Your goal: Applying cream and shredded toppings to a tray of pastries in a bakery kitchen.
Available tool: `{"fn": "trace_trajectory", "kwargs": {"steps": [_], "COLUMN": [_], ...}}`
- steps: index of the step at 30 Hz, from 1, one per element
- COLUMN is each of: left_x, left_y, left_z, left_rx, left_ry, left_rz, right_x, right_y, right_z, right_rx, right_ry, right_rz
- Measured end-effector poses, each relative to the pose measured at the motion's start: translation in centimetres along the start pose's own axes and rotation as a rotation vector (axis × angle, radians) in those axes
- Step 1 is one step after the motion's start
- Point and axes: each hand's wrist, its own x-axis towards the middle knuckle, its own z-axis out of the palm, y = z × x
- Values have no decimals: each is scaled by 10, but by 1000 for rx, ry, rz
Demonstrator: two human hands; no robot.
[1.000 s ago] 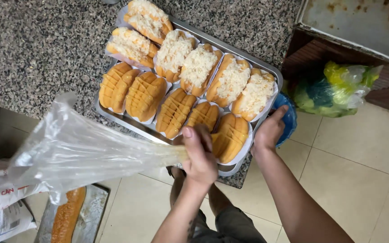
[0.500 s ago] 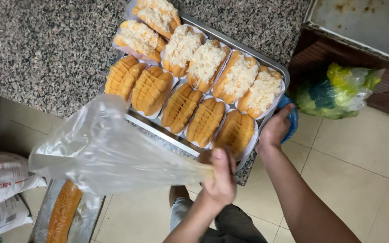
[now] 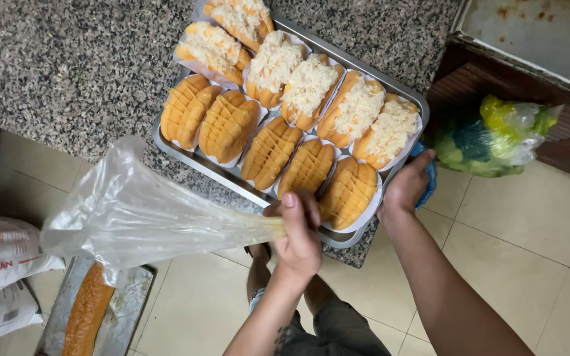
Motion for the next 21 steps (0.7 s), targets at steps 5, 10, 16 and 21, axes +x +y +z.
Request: {"fn": "trace_trajectory", "kwargs": {"steps": [5,10,16,21], "left_x": [7,12,-8,-15], "left_y": [15,24,-5,-3], "left_z": [-3,-5,6,13], "left_rx": [-181,-359,-164,82], "left_ry": [127,161,11,-198], "left_rz": [-62,-94,-96,-91], "right_x": [-6,-3,15,14], "right_y": [-6,-2,15,14], "right_z": [3,3,0,1], "right_rx": [-21,-6,10,-77], "right_ry": [7,25,24,23], "right_rz": [-6,-34,-17,-13]}}
